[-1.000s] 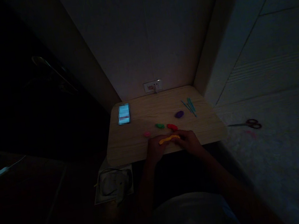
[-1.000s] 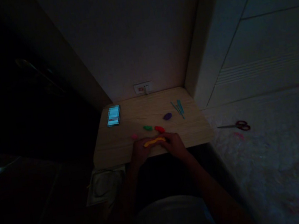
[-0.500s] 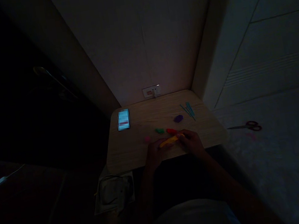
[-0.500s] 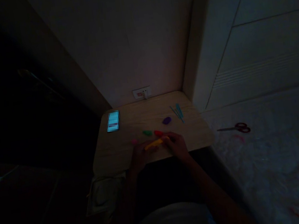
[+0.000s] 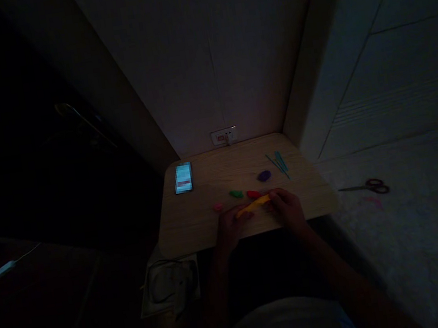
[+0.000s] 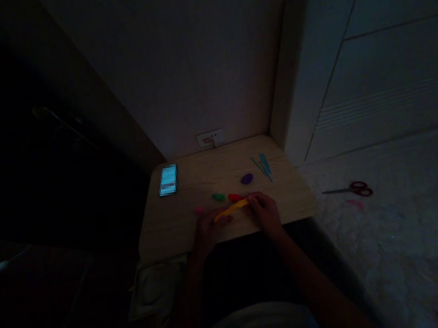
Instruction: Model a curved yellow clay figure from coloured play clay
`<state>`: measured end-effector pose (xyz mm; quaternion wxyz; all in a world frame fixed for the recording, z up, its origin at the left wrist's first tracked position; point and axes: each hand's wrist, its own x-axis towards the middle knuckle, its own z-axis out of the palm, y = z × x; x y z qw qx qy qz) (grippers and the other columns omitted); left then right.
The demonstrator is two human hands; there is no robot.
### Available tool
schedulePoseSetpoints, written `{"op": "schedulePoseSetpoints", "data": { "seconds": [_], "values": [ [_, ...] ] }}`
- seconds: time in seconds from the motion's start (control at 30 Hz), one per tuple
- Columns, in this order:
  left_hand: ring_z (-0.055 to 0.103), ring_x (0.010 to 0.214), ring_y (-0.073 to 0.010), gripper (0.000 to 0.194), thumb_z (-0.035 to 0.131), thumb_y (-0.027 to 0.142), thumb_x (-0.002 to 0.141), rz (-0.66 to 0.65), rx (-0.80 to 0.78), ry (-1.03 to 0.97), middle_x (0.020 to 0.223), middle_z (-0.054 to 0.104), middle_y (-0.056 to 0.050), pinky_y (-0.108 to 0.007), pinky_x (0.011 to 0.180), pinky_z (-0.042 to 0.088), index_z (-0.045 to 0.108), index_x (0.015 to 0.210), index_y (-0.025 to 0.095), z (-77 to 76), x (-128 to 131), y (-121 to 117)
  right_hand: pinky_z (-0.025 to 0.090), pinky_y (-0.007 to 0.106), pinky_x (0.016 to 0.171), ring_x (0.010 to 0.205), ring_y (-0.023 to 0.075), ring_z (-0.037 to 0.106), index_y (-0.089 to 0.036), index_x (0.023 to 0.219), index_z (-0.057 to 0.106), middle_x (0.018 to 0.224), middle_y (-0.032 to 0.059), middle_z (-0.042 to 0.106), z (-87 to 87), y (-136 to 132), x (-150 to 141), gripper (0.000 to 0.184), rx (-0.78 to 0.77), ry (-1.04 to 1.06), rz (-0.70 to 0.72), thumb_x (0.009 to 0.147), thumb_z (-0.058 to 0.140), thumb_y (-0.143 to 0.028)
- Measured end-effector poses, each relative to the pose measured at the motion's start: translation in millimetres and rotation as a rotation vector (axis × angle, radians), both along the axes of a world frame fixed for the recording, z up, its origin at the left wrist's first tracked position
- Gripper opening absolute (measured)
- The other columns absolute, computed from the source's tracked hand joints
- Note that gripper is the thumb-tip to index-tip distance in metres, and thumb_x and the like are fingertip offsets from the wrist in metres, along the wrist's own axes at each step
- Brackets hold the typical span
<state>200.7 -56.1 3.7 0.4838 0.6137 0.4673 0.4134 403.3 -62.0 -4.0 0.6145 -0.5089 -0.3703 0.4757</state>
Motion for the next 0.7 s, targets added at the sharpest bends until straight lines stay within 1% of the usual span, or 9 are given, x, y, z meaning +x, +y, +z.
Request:
{"op": "schedulePoseSetpoints", "data": {
  "seconds": [0.1, 0.2, 0.27, 0.37, 0.43, 0.53, 0.7],
  "values": [
    [0.073, 0.1, -0.0272, 0.031, 0.071, 0.043, 0.087, 0.004, 0.106, 0.047, 0.102, 0.081, -0.01, -0.039, 0.096, 0.056, 0.081, 0.104, 0.018, 4.3, -0.8, -0.4, 0.046, 0.026, 0.054, 0.056, 0.0145, 0.058, -0.021, 0.084, 0.073, 0.062, 0.0001, 0.066, 3.5, -2.7, 1.3, 0.038, 0.048, -0.06, 0.088, 0.08, 0.077, -0.058],
    [0.072, 0.101, -0.0255, 0.028, 0.069, 0.039, 0.088, 0.008, 0.156, 0.074, 0.107, 0.079, -0.009, -0.038, 0.096, 0.055, 0.079, 0.105, 0.019, 4.8, -0.7, -1.1, 0.05, 0.027, 0.057, 0.058, 0.016, 0.062, -0.021, 0.086, 0.074, 0.066, 0.0012, 0.07, 7.5, -5.2, 1.1, 0.036, 0.08, -0.076, 0.158, 0.081, 0.077, -0.057],
    [0.072, 0.101, -0.0249, 0.027, 0.066, 0.038, 0.091, -0.003, 0.159, 0.088, 0.108, 0.079, -0.009, -0.037, 0.096, 0.054, 0.079, 0.105, 0.019, 4.5, 0.1, -1.9, 0.052, 0.029, 0.059, 0.06, 0.0171, 0.064, -0.022, 0.089, 0.076, 0.068, 0.0018, 0.071, 8.7, -6.1, 0.7, 0.036, 0.085, -0.095, 0.184, 0.081, 0.077, -0.056],
    [0.072, 0.098, -0.0242, 0.027, 0.06, 0.038, 0.095, -0.054, 0.155, 0.096, 0.105, 0.079, -0.009, -0.035, 0.093, 0.054, 0.078, 0.102, 0.018, 5.2, 1.2, -2.9, 0.054, 0.031, 0.063, 0.064, 0.0188, 0.066, -0.023, 0.094, 0.077, 0.072, 0.0031, 0.074, 7.9, -6.3, 1.0, 0.035, 0.081, -0.1, 0.213, 0.082, 0.077, -0.055],
    [0.072, 0.096, -0.0238, 0.025, 0.063, 0.036, 0.093, -0.052, 0.154, 0.107, 0.102, 0.079, -0.008, -0.034, 0.091, 0.054, 0.078, 0.101, 0.018, 6.0, 1.8, -3.4, 0.055, 0.032, 0.065, 0.066, 0.0195, 0.067, -0.023, 0.094, 0.077, 0.076, 0.0038, 0.075, 6.3, -5.8, 1.9, 0.034, 0.074, -0.077, 0.219, 0.082, 0.077, -0.055],
    [0.071, 0.093, -0.0231, 0.02, 0.071, 0.032, 0.085, -0.013, 0.135, 0.118, 0.098, 0.078, -0.007, -0.033, 0.089, 0.055, 0.077, 0.097, 0.018, 5.8, 2.3, -3.6, 0.055, 0.032, 0.064, 0.065, 0.0199, 0.066, -0.024, 0.092, 0.077, 0.074, 0.0036, 0.075, 4.9, -5.4, 3.3, 0.035, 0.075, -0.071, 0.206, 0.08, 0.078, -0.057],
    [0.071, 0.084, -0.021, 0.016, 0.072, 0.032, 0.084, 0.01, 0.079, 0.096, 0.09, 0.078, -0.005, -0.029, 0.078, 0.054, 0.076, 0.089, 0.017, 1.8, 3.2, -3.2, 0.056, 0.034, 0.066, 0.067, 0.0208, 0.067, -0.025, 0.094, 0.078, 0.077, 0.0043, 0.076, 9.2, -7.7, 2.6, 0.037, 0.076, -0.099, 0.213, 0.079, 0.078, -0.059]
  ]
}}
